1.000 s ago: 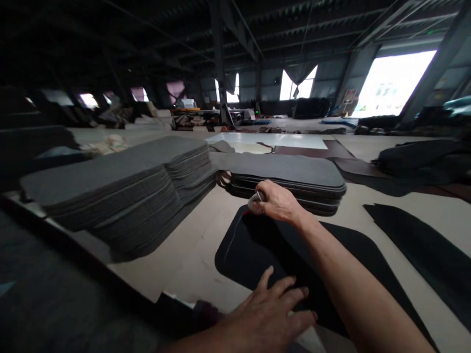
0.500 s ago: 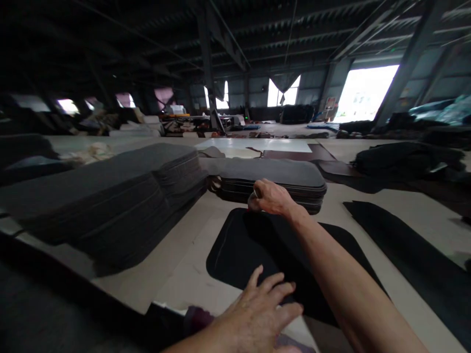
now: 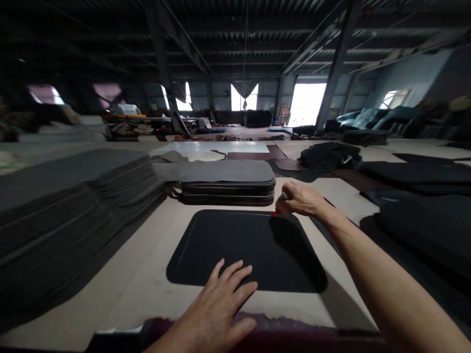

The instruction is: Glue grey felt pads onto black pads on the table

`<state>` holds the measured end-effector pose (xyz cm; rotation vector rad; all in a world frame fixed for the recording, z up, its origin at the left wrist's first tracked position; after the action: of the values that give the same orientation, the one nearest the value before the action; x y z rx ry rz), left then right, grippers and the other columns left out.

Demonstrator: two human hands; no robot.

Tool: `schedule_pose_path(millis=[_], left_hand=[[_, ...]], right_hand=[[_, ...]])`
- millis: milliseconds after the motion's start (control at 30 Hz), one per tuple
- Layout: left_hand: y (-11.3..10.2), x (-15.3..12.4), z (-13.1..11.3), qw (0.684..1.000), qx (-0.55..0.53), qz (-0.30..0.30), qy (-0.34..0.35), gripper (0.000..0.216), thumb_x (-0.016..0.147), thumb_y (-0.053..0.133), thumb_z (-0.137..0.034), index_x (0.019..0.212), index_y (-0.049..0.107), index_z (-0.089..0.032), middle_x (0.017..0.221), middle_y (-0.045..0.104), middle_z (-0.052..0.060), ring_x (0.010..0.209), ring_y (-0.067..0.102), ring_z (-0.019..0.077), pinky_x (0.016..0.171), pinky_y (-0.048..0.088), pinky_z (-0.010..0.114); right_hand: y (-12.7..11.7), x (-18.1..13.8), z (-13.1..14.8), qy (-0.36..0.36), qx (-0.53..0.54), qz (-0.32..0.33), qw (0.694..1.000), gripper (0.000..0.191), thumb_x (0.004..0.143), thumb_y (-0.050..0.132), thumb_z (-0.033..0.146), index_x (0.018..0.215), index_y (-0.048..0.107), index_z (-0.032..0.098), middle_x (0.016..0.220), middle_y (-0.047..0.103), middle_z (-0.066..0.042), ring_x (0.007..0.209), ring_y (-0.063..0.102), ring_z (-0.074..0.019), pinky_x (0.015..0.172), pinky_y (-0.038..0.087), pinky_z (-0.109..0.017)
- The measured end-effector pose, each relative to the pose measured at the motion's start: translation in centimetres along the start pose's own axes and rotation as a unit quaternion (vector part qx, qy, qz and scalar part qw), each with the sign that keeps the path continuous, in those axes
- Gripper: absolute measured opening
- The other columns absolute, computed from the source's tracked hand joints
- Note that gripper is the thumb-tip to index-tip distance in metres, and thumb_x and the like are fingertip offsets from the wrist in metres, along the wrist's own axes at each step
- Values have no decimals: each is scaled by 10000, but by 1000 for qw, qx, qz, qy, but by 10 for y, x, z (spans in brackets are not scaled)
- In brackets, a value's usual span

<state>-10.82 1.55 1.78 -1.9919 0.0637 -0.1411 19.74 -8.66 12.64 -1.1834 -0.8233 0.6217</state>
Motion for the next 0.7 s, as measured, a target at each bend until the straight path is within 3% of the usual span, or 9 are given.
schedule_pose_path(millis=[133, 300, 467, 700], left_hand=[[1, 1, 2, 1000, 1, 4, -9, 553, 951, 462, -619, 1450, 416, -384, 1595, 351, 17, 1503, 224, 280, 1222, 72, 654], [3, 3, 2, 999, 39, 19, -11, 547, 948, 544, -493, 1463, 401, -377, 1605, 329, 18, 1504, 217, 291, 1216, 90, 667], [3, 4, 0, 998, 68, 16, -7, 543, 936, 565, -484, 1447, 424, -367, 1596, 346, 26, 1490, 254, 309, 1202, 140, 686], [5, 6, 1, 996, 90, 16, -3, 515, 947, 547, -472, 1435, 447, -342, 1585, 364, 50, 1480, 275, 328, 1180, 174, 715]], right_hand=[[-10, -28, -33, 56, -11, -1, 998, 218, 796, 582, 355, 948, 565, 201, 916, 607, -69, 773, 559, -228, 608, 346, -318], [-11, -48, -59, 80, 9, -22, 997, 199, 798, 596, 361, 927, 583, 210, 916, 625, -80, 784, 567, -246, 624, 356, -339], [-18, -67, -55, 75, 35, -28, 996, 213, 813, 611, 359, 945, 618, 192, 893, 630, -81, 784, 578, -240, 632, 343, -335], [-32, -125, -39, 110, 105, 37, 988, 261, 788, 679, 423, 952, 616, 229, 886, 657, -25, 792, 600, -224, 613, 395, -289]])
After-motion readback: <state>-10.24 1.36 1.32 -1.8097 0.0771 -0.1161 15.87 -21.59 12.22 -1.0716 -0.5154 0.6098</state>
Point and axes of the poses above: each hand's wrist, its own x-axis towards the middle knuckle, its own y-axis out of the palm, z = x × y, the point moved 4 cm from there along x, towards the middle knuckle
